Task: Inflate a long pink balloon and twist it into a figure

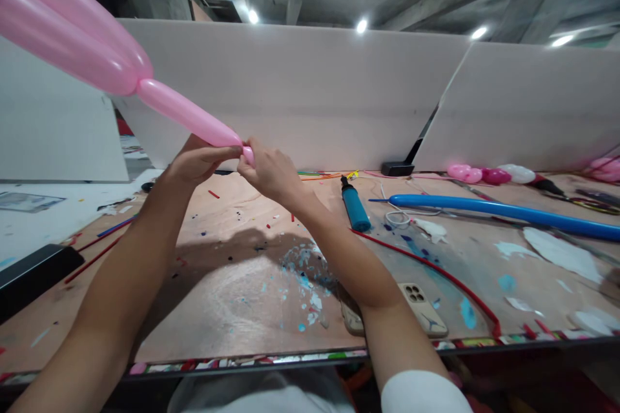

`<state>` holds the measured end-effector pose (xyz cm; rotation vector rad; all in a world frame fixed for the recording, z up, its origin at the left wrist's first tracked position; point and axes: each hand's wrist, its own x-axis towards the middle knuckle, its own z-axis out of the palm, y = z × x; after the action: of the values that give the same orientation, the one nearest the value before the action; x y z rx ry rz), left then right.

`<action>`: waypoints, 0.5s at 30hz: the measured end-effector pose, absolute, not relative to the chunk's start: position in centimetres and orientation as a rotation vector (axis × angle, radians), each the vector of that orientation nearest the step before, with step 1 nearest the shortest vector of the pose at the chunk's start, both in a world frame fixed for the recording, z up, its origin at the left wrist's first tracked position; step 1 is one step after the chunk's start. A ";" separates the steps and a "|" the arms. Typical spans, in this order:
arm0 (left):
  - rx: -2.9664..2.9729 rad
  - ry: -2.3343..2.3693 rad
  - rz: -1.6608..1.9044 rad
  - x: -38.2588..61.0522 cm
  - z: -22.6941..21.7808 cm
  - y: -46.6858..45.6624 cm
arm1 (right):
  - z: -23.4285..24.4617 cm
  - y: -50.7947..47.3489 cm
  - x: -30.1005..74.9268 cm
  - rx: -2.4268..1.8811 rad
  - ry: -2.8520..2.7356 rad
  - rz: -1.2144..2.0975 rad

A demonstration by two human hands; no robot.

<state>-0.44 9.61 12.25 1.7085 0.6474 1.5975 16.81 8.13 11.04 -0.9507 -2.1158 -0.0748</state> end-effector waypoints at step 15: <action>1.573 0.705 1.629 0.5 11.9 9.8 | 10.5 8.7 16.9 -0.941 -2.004 -0.208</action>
<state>0.46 9.75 11.92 1.5727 0.7047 1.6295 16.85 8.66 10.46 -0.9415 -2.0036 -0.2079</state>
